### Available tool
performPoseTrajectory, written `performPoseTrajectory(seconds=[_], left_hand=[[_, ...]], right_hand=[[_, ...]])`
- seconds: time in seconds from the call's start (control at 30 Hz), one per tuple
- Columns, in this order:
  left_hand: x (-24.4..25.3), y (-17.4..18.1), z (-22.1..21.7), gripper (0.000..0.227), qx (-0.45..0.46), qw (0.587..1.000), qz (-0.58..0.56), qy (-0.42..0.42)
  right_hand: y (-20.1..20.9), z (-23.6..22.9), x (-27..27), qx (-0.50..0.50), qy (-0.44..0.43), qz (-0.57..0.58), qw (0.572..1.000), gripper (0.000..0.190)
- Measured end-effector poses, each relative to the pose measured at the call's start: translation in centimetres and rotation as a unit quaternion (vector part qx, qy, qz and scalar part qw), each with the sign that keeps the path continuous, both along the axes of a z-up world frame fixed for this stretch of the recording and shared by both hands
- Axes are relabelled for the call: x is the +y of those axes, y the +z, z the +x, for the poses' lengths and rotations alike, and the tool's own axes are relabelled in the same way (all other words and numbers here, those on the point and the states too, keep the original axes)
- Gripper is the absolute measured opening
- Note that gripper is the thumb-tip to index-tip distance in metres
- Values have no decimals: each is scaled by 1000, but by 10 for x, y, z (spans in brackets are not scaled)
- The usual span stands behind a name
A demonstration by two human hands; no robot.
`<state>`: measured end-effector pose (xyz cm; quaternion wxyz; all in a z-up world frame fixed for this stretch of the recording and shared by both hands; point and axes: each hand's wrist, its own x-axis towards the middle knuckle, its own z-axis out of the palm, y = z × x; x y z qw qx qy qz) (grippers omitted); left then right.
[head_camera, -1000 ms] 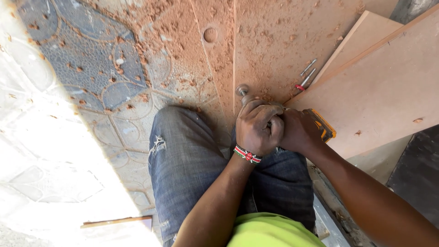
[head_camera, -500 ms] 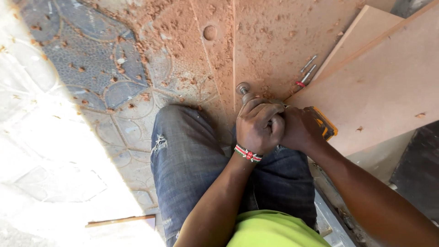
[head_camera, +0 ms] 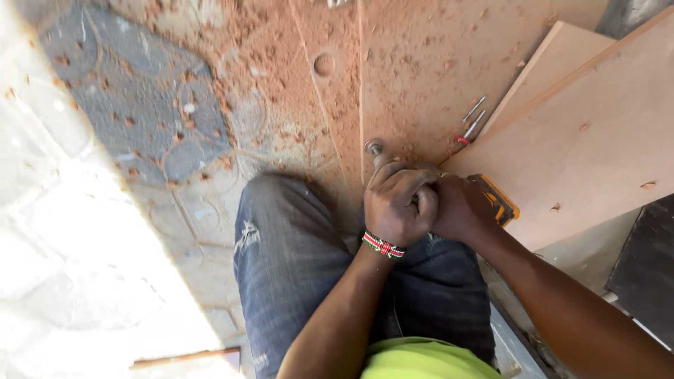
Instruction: Drilling circular recesses for cabinet hinges into wooden panels using a power drill.
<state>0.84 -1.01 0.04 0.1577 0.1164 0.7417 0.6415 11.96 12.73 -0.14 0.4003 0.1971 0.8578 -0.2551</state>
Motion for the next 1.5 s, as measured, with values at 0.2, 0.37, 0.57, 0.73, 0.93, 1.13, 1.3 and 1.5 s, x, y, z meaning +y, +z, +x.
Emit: performPoseTrajectory(seconds=[0.2,0.37,0.57,0.73,0.93,1.13,1.3,1.5], left_hand=[[0,-5,11,22,-10,1000,-3,6],[-1,-4,17,22,-14,1000,-16,3],[0,-5,13,21,-10,1000,-19,4],[4,-8,8,21,1,1000,-24,-1],[4,-6,4,21,-1,1000,-29,-9],[4,-8,6,23,-2,1000,-16,-6],[5,-14,4,24,10,1000,-13,-3],[5,-5,6,22,2,1000,7,-6]], right_hand=[[4,0,-4,9,-13,-1,1000,45],[6,2,-2,14,-25,-17,999,50],[5,-4,-1,19,-20,-10,1000,50],[8,-12,-2,-15,-17,7,1000,47],[3,-10,1,-46,-28,11,999,46],[4,-5,3,-33,-22,-1,999,43],[-5,-7,2,-44,-42,4,998,43],[7,-8,6,-27,-16,-26,999,45]])
